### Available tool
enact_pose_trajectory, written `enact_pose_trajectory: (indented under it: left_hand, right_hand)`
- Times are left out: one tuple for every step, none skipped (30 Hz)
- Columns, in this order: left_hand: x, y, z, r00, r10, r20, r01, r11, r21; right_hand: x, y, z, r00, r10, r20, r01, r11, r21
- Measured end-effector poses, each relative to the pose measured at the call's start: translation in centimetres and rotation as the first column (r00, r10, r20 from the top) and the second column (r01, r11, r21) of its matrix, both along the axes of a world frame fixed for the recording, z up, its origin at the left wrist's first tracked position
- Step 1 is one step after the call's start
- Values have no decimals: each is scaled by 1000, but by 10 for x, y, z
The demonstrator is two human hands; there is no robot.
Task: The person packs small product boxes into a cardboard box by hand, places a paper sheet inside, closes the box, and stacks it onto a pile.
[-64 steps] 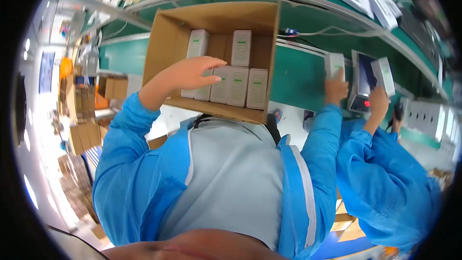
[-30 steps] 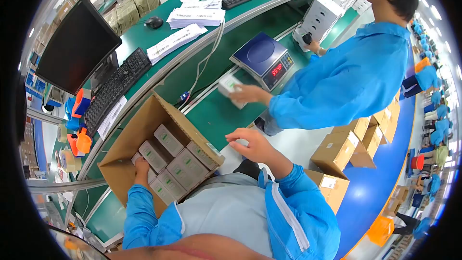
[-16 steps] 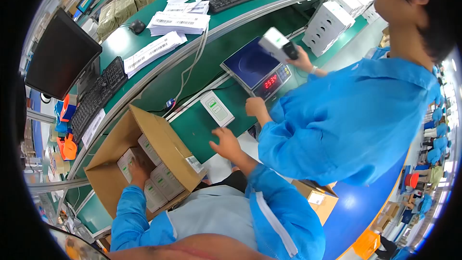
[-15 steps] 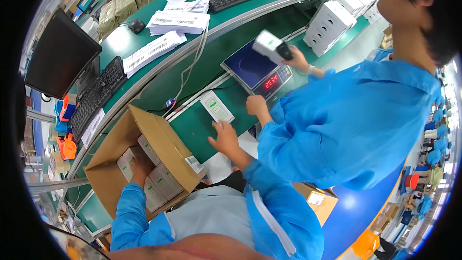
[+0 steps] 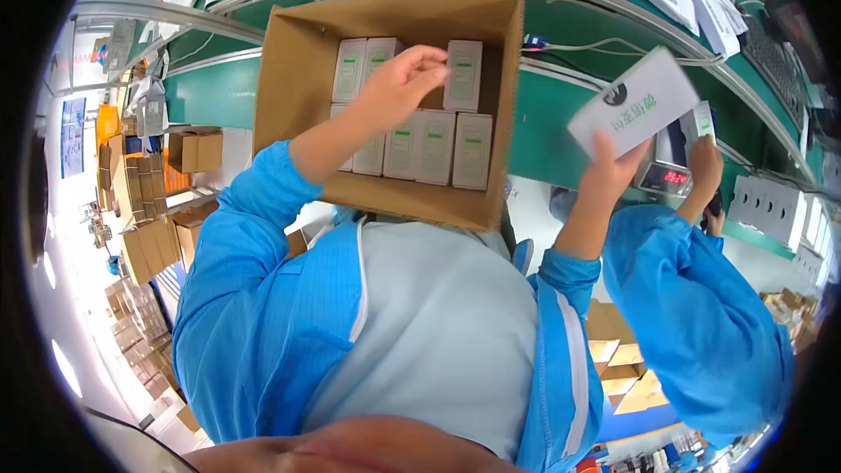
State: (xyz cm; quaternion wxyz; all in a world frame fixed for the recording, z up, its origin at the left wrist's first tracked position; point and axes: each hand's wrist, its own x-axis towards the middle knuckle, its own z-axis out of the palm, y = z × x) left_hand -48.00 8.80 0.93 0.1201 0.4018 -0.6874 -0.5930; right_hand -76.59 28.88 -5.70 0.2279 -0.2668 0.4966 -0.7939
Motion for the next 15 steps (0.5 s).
enact_pose_trajectory:
  left_hand:
    - [4,19,29,975,21,-219,3,994,106]
    - [7,34,48,901,58,-431,35,978,206]
    - [7,41,51,842,25,-539,64,987,146]
    - [5,45,53,767,-15,-642,83,994,76]
    - [2,46,49,711,60,-701,-13,997,72]
    - [0,47,46,645,122,-754,-108,992,68]
    - [10,27,51,748,264,-609,-92,950,298]
    - [16,7,38,746,261,-613,-103,954,280]
    - [21,-9,13,746,253,-616,-108,959,262]
    - [27,-24,-12,785,290,-548,-142,944,296]
    - [33,-37,-42,821,309,-481,-162,933,322]
    - [41,-50,-78,850,291,-440,-154,935,319]
    - [46,-65,-116,876,256,-408,-131,942,310]
    - [47,-76,-152,910,259,-322,-166,942,291]
    - [50,-83,-174,924,252,-289,-165,942,293]
  right_hand:
    - [39,-15,45,987,-59,-148,73,993,89]
    - [75,-27,76,946,-109,-305,165,973,163]
    - [90,-33,78,803,-46,-594,207,956,207]
    - [109,-41,86,578,-13,-816,281,942,184]
    - [120,-47,104,505,230,-832,58,953,299]
    - [140,-50,107,404,249,-880,67,952,300]
    - [148,-53,111,374,352,-858,-7,926,377]
    - [155,-52,117,332,428,-841,-24,895,446]
    - [157,-50,113,403,471,-785,-109,876,470]
    - [157,-45,101,470,507,-722,-186,857,481]
    - [155,-40,90,535,529,-659,-247,843,477]
    - [152,-29,85,534,528,-660,-255,845,469]
    - [148,-13,84,535,516,-670,-246,853,461]
    - [141,2,86,586,515,-626,-233,847,478]
    - [139,16,89,638,497,-588,-209,847,489]
